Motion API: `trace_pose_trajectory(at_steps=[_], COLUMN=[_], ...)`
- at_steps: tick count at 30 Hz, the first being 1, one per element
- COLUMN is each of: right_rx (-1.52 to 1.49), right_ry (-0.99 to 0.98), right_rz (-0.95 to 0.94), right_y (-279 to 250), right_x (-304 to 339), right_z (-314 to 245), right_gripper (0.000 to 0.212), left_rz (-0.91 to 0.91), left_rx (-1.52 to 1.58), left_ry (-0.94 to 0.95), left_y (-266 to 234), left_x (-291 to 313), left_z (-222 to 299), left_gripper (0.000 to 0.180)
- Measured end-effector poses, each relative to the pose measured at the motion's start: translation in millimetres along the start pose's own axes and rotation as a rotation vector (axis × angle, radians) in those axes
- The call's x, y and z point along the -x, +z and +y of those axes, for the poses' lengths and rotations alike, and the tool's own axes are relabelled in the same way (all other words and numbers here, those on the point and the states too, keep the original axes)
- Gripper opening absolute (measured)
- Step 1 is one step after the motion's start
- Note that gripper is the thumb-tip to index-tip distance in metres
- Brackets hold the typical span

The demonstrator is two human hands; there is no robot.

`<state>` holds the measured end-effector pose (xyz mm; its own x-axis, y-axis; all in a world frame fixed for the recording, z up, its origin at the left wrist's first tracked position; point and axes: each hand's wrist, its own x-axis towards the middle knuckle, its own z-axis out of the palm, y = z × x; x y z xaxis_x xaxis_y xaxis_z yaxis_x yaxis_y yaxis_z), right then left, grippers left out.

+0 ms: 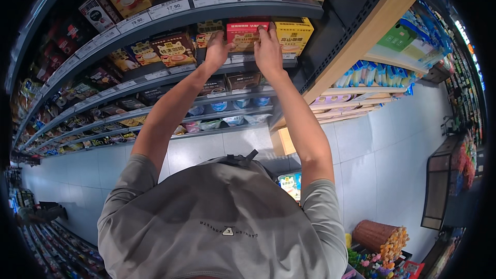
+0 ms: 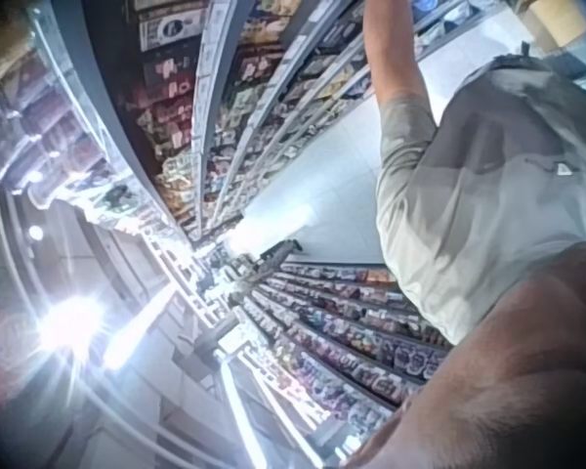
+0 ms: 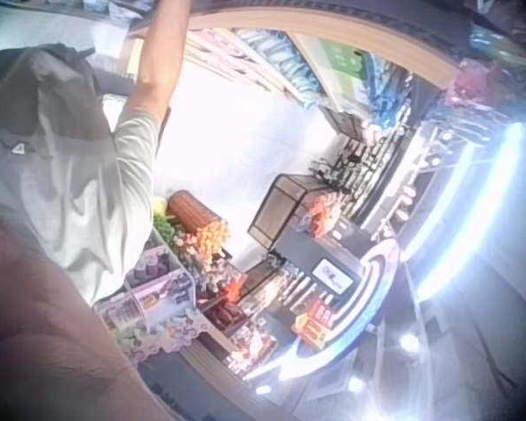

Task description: Selecting and inspecting boxes of coffee from a supermarket shelf and placing them in a shopping basket.

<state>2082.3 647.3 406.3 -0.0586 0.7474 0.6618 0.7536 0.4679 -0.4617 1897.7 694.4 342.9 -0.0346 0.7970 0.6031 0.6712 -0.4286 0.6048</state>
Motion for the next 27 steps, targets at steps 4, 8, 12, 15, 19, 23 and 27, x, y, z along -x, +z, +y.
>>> trace_pose_trajectory(at_steps=[4, 8, 12, 15, 19, 23, 27], right_rx=[0.026, 0.048, 0.060, 0.067, 0.034, 0.028, 0.009], right_ry=[-0.045, -0.064, -0.037, -0.024, -0.002, 0.001, 0.006], right_rz=[-0.020, -0.009, -0.051, -0.059, -0.083, -0.086, -0.102], right_y=[4, 5, 10, 10, 13, 17, 16], right_x=[2, 2, 3, 3, 5, 2, 3], right_z=[-7, -5, -3, -2, 1, 0, 1], right_gripper=[0.044, 0.046, 0.046, 0.047, 0.046, 0.045, 0.045], left_rz=[-0.066, -0.063, -0.017, -0.006, -0.025, 0.052, 0.075], left_rx=[0.055, 0.059, 0.065, 0.180, 0.173, 0.175, 0.219], left_ry=[-0.084, -0.065, -0.091, -0.179, -0.215, -0.134, -0.134], left_y=[9, 15, 21, 30, 32, 38, 42], left_x=[-3, -6, -7, -8, -8, -9, -5], left_z=[-7, -8, -8, -3, 0, -7, -6], left_gripper=[0.049, 0.046, 0.042, 0.039, 0.038, 0.036, 0.036])
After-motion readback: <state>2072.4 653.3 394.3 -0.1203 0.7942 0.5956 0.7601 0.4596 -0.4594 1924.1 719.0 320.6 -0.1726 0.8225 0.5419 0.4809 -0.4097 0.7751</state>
